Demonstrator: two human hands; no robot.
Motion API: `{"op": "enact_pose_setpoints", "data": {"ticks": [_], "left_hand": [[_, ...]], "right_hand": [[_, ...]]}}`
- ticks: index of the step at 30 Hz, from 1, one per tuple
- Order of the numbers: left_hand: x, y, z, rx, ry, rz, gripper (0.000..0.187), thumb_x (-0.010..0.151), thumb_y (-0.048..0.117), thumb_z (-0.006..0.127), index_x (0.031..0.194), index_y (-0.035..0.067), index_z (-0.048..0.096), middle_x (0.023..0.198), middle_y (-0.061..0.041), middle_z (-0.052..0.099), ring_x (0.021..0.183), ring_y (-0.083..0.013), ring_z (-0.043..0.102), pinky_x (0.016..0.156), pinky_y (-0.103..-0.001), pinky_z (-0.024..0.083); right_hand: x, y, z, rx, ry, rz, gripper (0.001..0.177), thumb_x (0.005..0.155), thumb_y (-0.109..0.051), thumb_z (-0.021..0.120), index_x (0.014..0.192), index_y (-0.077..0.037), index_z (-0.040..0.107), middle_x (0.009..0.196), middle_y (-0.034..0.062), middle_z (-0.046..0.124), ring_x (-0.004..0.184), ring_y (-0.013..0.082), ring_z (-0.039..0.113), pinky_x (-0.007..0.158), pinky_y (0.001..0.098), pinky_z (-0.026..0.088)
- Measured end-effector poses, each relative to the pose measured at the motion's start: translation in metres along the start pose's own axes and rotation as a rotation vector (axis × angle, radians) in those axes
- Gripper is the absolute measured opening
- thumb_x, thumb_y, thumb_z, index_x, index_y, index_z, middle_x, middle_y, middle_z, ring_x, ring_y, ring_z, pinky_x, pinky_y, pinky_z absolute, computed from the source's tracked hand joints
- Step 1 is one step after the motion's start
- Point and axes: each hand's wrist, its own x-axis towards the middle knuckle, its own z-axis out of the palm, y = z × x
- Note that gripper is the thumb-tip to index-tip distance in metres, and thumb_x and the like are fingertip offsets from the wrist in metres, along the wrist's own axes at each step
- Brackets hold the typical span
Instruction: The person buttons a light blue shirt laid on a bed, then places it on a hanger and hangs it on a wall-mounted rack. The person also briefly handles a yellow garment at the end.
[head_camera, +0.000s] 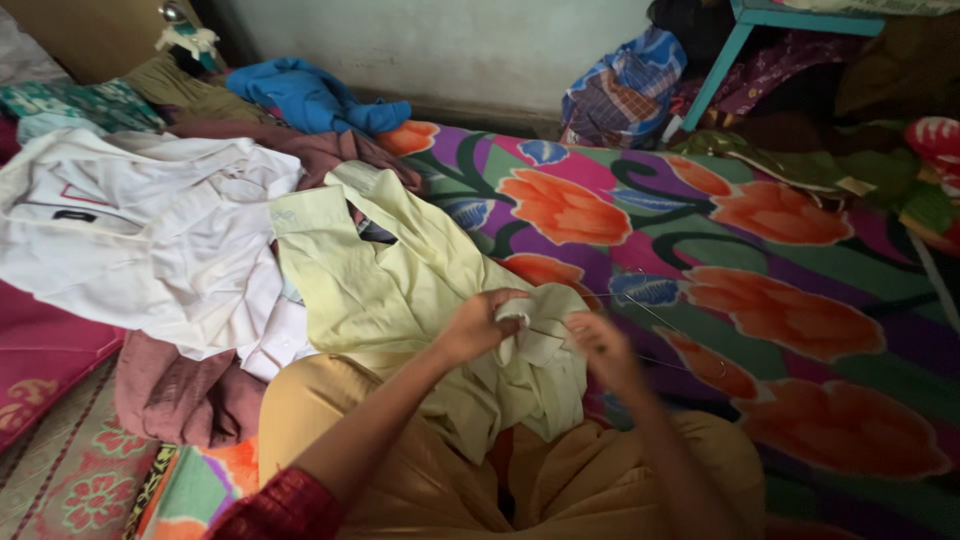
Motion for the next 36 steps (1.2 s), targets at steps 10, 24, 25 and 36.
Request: {"op": "enact_pose_setpoints", "data": {"ticks": [10, 24, 25, 36], "left_hand": [[-0.001, -0.004, 0.018, -0.2, -0.086, -0.009, 0.039, 0.094, 0.019, 0.065, 0.13, 0.005, 0.068, 0.109, -0.011, 0.076, 0.093, -0.0157, 0.072, 0.085, -0.031, 0.055], [0.019, -0.05, 0.001, 0.441, 0.055, -0.002, 0.047, 0.077, 0.001, 0.063, 0.12, 0.019, 0.074, 0.113, -0.013, 0.069, 0.1, -0.036, 0.068, 0.086, -0.047, 0.055], [0.02, -0.053, -0.003, 0.502, 0.096, -0.051, 0.045, 0.076, 0.001, 0.063, 0.116, 0.02, 0.074, 0.114, -0.012, 0.068, 0.099, -0.0354, 0.068, 0.085, -0.047, 0.055], [0.021, -0.042, -0.066, 0.504, 0.722, -0.036, 0.035, 0.084, 0.001, 0.06, 0.11, 0.016, 0.078, 0.113, -0.008, 0.072, 0.103, -0.0322, 0.068, 0.084, -0.045, 0.055]], "right_hand": [[-0.012, 0.025, 0.091, -0.609, 0.097, -0.111, 0.044, 0.094, -0.026, 0.071, 0.129, -0.004, 0.056, 0.12, 0.0158, 0.063, 0.112, 0.0337, 0.063, 0.091, 0.0411, 0.05], [0.004, 0.05, 0.047, -0.077, 0.462, -0.006, 0.034, 0.104, -0.026, 0.052, 0.122, 0.0, 0.064, 0.106, 0.0041, 0.07, 0.096, 0.013, 0.062, 0.086, 0.029, 0.049], [0.007, 0.036, 0.046, -0.055, 0.498, 0.036, 0.034, 0.105, -0.027, 0.053, 0.121, 0.0, 0.065, 0.103, 0.0032, 0.07, 0.092, 0.012, 0.062, 0.083, 0.0282, 0.05], [0.009, -0.038, -0.023, -0.319, 0.775, 0.044, 0.032, 0.11, -0.033, 0.056, 0.111, -0.004, 0.067, 0.094, 0.007, 0.065, 0.082, 0.0119, 0.06, 0.073, 0.0287, 0.052]]}}
